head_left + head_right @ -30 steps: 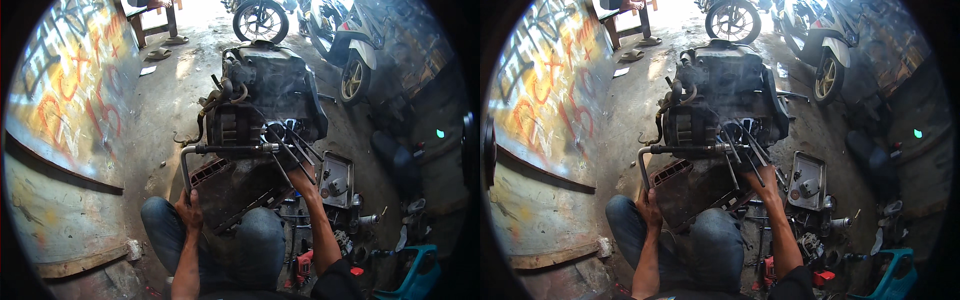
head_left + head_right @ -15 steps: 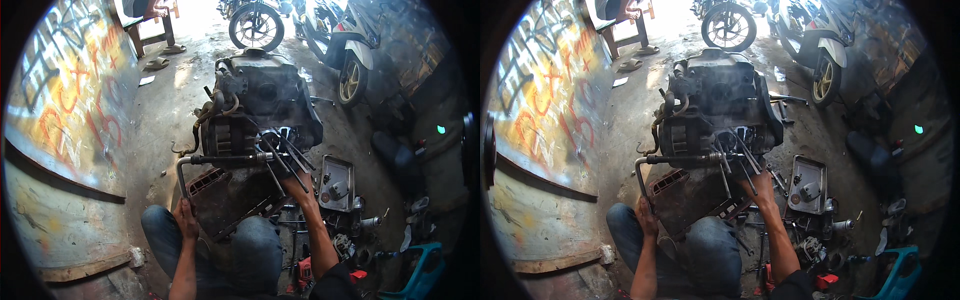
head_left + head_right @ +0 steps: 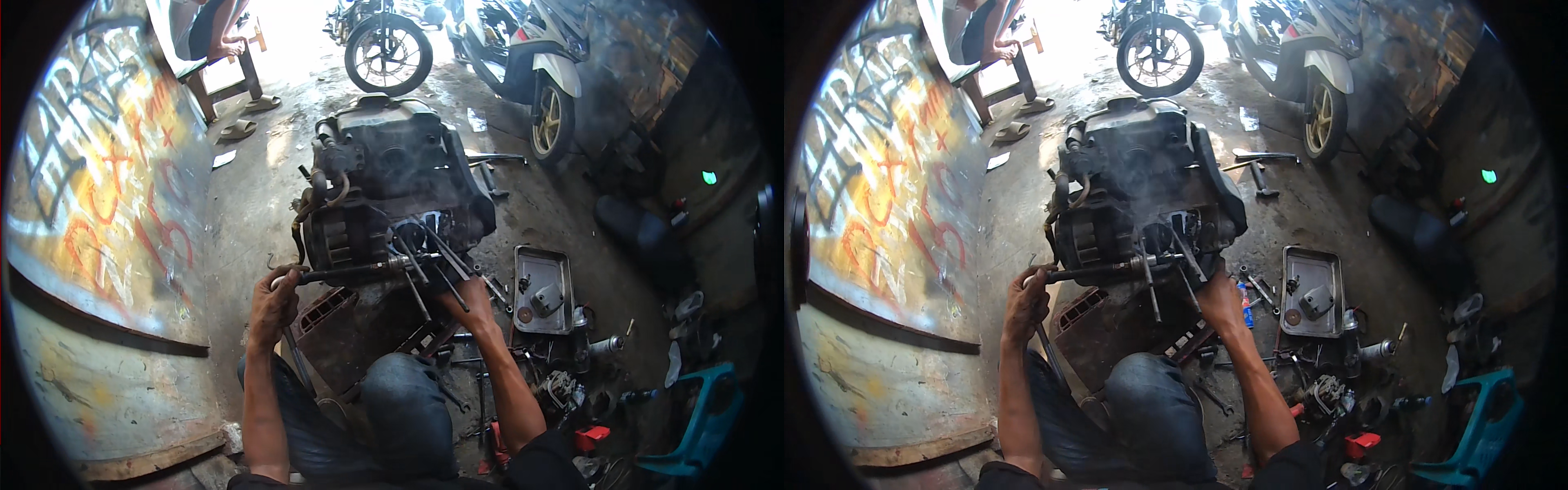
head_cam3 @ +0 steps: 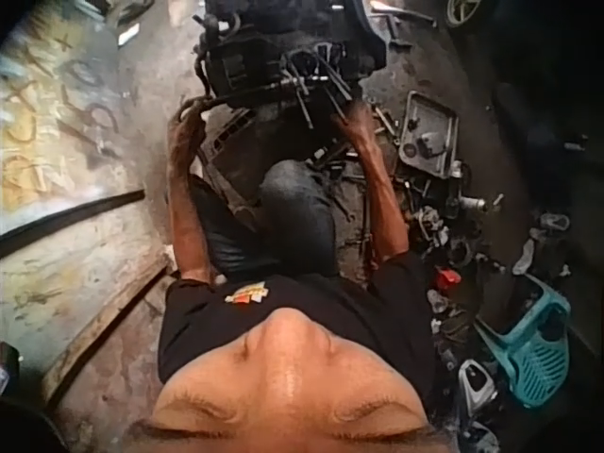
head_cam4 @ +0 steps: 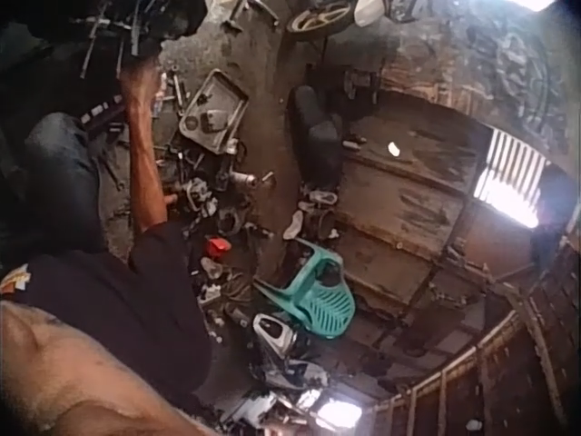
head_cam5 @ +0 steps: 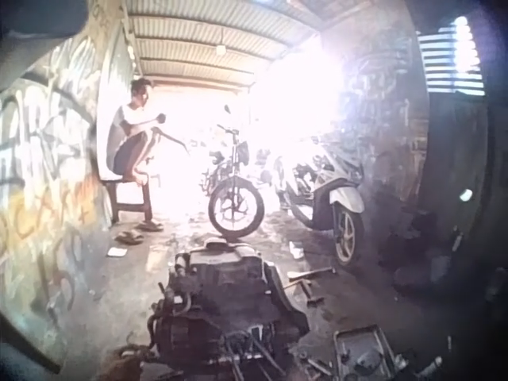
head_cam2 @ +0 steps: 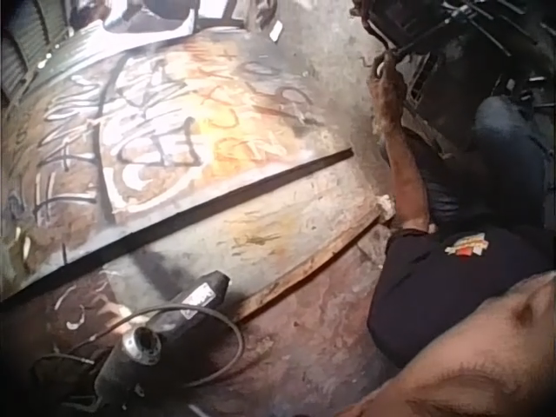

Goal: Cleaning and disassembling components of a motorcycle engine using a spray cleaner and socket wrench.

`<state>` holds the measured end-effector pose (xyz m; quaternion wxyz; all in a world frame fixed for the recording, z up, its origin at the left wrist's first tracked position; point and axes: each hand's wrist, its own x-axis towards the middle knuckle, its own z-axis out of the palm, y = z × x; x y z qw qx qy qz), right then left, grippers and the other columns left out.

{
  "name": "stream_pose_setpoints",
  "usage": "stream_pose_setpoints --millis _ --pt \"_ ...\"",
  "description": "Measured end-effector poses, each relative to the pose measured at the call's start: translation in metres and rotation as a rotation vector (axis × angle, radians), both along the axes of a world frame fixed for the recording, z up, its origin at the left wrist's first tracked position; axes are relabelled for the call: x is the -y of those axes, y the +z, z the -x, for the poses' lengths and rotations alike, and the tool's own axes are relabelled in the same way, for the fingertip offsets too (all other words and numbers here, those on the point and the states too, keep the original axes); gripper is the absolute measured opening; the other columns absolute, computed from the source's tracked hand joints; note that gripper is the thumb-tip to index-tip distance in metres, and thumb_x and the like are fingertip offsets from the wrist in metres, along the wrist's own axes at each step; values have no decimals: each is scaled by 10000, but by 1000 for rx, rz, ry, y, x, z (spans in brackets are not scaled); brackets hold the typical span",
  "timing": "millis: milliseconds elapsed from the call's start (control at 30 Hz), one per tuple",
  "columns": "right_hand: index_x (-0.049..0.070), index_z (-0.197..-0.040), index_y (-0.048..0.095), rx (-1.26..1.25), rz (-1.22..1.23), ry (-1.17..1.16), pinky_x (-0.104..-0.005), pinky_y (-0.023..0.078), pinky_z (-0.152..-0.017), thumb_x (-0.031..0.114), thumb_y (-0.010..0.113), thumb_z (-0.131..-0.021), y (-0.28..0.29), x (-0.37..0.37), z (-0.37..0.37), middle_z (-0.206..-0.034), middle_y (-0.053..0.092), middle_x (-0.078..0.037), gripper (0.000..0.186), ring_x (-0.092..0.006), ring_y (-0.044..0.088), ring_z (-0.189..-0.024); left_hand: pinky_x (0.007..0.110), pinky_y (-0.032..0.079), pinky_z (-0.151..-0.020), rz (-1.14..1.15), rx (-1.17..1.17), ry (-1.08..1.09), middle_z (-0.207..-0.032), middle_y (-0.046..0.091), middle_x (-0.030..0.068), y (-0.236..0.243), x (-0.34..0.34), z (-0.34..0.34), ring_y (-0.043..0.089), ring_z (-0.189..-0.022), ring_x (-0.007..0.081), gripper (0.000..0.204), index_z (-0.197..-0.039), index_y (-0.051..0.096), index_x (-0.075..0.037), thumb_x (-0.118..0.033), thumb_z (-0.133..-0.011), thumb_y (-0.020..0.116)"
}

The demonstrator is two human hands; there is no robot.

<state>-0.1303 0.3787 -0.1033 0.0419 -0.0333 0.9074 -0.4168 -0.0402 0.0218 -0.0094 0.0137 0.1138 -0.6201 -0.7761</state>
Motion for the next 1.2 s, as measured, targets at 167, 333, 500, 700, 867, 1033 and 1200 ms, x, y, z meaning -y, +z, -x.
stream_pose_setpoints --millis 167,333,500,700,867,1033,1200 --pt "-88 -1345 423 81 -18 -47 -540 524 -910 341 841 -695 32 11 -9 -1047 657 -392 883 -537 634 -1048 220 182 -363 4 31 74 -560 385 -107 -2 -2 -3 296 -406 -7 342 -1081 692 -12 -340 -984 686" --pt "-111 -1317 427 67 -36 -4 -557 513 -912 303 763 -776 24 7 -5 -1017 650 -405 760 -547 628 -1036 231 174 -362 79 -41 74 -560 386 -104 -10 2 0 287 -397 -4 346 -1080 687 -10 -343 -987 679" --pt "-106 -1308 429 81 -16 -28 -569 509 -901 262 717 -813 30 7 -8 -1000 648 -410 681 -554 625 -1025 219 184 -359 36 16 -35 -576 361 -110 -2 8 1 283 -406 -4 327 -1100 670 -28 -338 -997 663" --pt "-100 -1312 424 66 13 -42 -574 508 -895 256 702 -831 42 14 -12 -996 646 -412 659 -560 622 -1018 226 176 -369 49 73 -16 -566 356 -112 5 4 -2 279 -408 -3 305 -1067 670 -34 -327 -984 687" --pt "-92 -1315 425 33 6 -48 -580 506 -880 286 714 -837 34 9 -9 -1000 647 -408 675 -564 621 -1012 228 177 -367 37 39 20 -567 361 -114 -4 2 -1 281 -404 -4 296 -1044 667 -43 -330 -977 695" --pt "-90 -1318 423 55 34 -42 -575 507 -876 337 744 -824 50 13 -13 -1004 652 -402 728 -562 622 -1017 234 173 -361 28 54 -30 -565 370 -114 1 9 1 276 -398 -4 277 -987 656 -59 -331 -973 702" --pt "-84 -1321 421 39 21 -53 -571 507 -887 372 754 -815 50 13 -14 -1006 654 -402 759 -554 626 -1029 232 165 -361 0 130 1 -558 369 -115 9 3 -4 267 -390 0 264 -955 649 -79 -335 -966 711"
